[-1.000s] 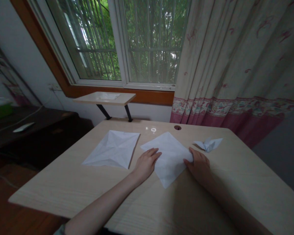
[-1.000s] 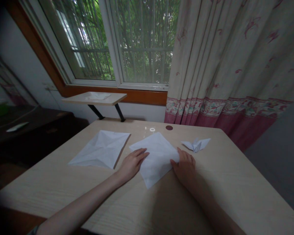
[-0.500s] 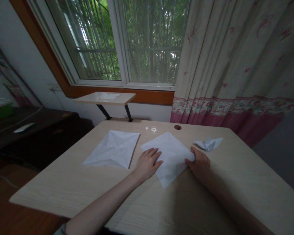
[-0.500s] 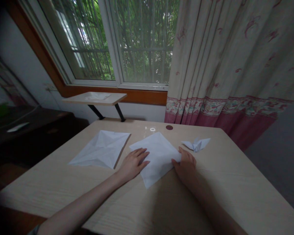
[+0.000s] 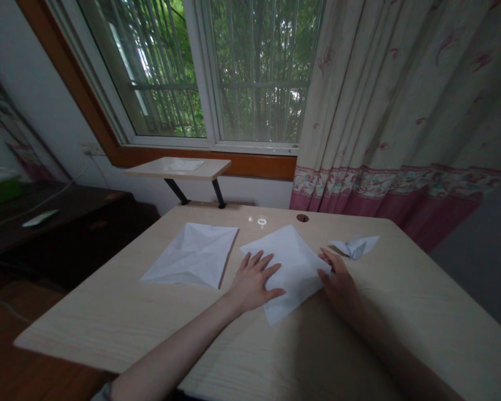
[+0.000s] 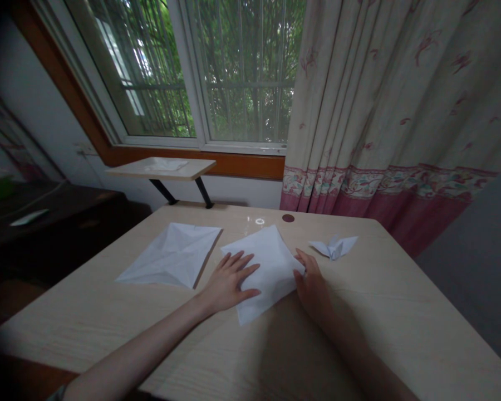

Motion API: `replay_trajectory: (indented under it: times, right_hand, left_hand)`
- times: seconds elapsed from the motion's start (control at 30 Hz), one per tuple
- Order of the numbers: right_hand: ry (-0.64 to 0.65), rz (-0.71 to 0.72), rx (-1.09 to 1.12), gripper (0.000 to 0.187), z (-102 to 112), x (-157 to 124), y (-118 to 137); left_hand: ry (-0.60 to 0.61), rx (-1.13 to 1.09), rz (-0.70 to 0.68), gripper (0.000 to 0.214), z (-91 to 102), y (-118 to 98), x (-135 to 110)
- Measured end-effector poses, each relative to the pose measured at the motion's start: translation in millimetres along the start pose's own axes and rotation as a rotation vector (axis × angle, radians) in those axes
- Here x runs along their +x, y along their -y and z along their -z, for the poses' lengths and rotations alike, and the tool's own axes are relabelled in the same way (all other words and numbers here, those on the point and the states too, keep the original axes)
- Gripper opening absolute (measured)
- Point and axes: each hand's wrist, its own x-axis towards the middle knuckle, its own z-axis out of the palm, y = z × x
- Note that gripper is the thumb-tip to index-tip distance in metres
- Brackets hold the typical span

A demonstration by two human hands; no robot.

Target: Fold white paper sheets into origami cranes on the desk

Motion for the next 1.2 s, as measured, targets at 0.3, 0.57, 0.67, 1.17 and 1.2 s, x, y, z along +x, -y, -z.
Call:
replay_trajectory:
  times: [0.3,0.57,0.67,1.17,1.2]
  right_hand:
    - [-0.124,0.185,0.008,0.04,3.7,-6.0,12.3]
    - [-0.078,0.221,-0.042,0.036,3.9,-14.1,22.9]
    - [-0.081,0.229,-0.048,0.035,3.9,-15.8,25.5]
    - [0.016,0.295,-0.051,0.035,11.7,-20.8,42.9]
    - [0.045,0.309,-0.026,0.037,12.4,-21.1,44.7]
  left_hand:
    - [0.101,0.016,0.043,0.085,0.3,-3.0,-0.8]
    - [0.044,0.069,0.056,0.092,-1.7,-3.6,0.4]
    - [-0.004,0.081,0.048,0.086,-3.5,-1.2,1.3]
    - [-0.242,0.044,0.098,0.043,-10.6,9.8,6.1]
    - [-0.306,0.018,0.116,0.042,-10.2,11.6,6.6]
